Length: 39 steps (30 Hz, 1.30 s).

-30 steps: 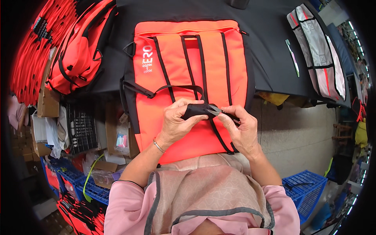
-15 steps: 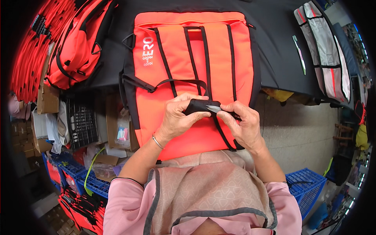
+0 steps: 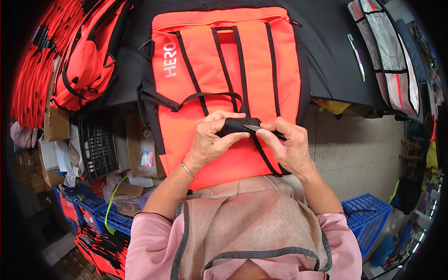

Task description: Inspecting and preparing neon orange backpacks and white mesh bags in a manufacturing facility.

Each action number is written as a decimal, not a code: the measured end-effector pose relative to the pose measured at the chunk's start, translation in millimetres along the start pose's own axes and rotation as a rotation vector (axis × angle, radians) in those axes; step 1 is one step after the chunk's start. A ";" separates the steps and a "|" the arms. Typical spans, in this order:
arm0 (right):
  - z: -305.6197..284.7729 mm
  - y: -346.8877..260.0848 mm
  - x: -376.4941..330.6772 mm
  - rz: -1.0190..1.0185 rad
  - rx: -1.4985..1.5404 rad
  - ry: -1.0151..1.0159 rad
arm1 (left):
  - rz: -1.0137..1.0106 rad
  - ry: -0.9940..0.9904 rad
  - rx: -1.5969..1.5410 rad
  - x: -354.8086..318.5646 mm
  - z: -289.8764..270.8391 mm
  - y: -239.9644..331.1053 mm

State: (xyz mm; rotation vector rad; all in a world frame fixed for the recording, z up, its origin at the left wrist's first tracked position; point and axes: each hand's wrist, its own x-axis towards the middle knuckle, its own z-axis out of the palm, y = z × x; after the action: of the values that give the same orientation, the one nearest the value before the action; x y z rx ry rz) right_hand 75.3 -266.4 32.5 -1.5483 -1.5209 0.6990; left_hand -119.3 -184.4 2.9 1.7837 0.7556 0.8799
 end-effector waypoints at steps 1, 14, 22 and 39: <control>-2.4 -0.2 0.3 0.003 -0.001 0.002 | 0.021 0.015 -0.002 -0.1 0.9 -1.7; 7.4 -3.4 20.0 0.138 0.305 -0.088 | 0.201 -0.014 0.173 -1.6 7.2 3.9; -35.8 3.0 2.8 0.273 1.063 -0.043 | 0.052 0.035 0.126 -7.1 4.4 -3.2; -13.1 4.0 -0.5 -0.088 -0.150 0.017 | 0.094 0.039 0.145 -6.7 6.8 -5.4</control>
State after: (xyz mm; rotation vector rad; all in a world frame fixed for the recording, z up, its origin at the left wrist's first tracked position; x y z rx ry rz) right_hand 88.4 -268.8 35.5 -1.5820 -1.6498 0.5307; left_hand -117.8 -191.4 -5.6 1.9482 0.7832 0.9445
